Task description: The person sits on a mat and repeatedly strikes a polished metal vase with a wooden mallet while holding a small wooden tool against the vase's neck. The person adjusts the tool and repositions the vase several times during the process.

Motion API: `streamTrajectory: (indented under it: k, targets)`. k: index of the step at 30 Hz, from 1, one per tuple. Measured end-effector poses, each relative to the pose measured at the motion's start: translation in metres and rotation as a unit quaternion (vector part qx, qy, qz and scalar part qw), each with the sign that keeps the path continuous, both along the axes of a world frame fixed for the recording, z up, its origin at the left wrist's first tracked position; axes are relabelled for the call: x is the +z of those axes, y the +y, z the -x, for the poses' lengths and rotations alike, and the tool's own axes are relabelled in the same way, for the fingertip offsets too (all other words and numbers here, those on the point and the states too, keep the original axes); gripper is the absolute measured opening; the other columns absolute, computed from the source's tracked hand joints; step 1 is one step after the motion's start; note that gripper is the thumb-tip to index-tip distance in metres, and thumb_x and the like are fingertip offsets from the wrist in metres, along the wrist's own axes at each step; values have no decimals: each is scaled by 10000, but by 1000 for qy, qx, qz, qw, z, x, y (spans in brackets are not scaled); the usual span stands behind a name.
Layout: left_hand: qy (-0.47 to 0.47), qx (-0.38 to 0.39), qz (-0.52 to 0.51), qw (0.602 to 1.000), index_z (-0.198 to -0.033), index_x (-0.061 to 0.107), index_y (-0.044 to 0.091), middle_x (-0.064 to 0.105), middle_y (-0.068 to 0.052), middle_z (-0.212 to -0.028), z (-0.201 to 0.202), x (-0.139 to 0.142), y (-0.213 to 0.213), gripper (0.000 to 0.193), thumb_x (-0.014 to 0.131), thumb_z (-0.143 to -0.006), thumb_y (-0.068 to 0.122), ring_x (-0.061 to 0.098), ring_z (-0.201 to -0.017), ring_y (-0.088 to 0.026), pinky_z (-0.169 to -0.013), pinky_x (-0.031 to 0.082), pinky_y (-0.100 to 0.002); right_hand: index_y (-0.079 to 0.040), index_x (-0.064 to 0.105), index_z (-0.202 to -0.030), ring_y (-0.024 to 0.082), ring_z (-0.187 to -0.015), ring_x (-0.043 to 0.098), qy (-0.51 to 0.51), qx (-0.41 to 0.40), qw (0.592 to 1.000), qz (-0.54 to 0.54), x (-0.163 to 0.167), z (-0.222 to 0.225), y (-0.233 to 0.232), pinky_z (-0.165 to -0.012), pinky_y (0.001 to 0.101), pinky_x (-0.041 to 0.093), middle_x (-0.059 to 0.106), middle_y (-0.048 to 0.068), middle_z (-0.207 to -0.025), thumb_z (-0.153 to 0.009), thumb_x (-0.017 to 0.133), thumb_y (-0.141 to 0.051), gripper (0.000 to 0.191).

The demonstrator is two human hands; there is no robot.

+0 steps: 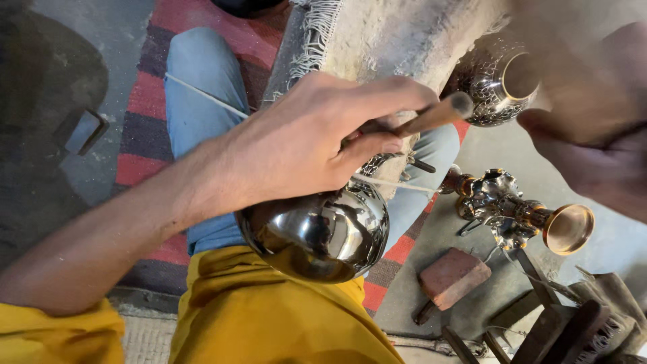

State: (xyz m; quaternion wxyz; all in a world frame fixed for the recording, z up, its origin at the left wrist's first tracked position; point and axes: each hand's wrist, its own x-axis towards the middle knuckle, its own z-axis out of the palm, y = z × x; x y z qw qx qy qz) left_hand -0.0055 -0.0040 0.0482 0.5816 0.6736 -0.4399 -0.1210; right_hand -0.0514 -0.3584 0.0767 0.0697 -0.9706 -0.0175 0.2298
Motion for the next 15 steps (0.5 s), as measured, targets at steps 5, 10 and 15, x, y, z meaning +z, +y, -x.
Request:
streamTrajectory:
  k: [5, 10, 15]
  targets:
    - [47, 49, 29, 997, -1358, 543, 22, 740, -168, -1170, 14, -12, 8, 326, 686, -1073, 88, 792, -1060, -285, -883, 657, -347, -10, 653, -894, 183, -628, 672, 13, 66, 998, 12, 23, -23, 33, -548, 308, 521, 684, 84, -744, -943, 751, -65, 123]
    - [101, 64, -7, 993, -1323, 562, 37, 783, -130, -1105, 19, -24, 11, 317, 701, -1046, 104, 820, -1034, -224, -882, 676, -305, -5, 640, -909, 183, -628, 673, 26, 78, 996, 17, 32, -26, 38, -545, 307, 524, 682, 85, -747, -937, 753, -63, 130]
    - [37, 78, -4, 996, -1294, 552, 43, 778, -144, -1102, 22, -33, 14, 311, 733, -1052, 116, 799, -1059, -246, -936, 643, -342, 1, 627, -924, 183, -628, 674, 36, 72, 996, 25, 36, -27, 32, -543, 306, 526, 681, 86, -750, -932, 755, -60, 141]
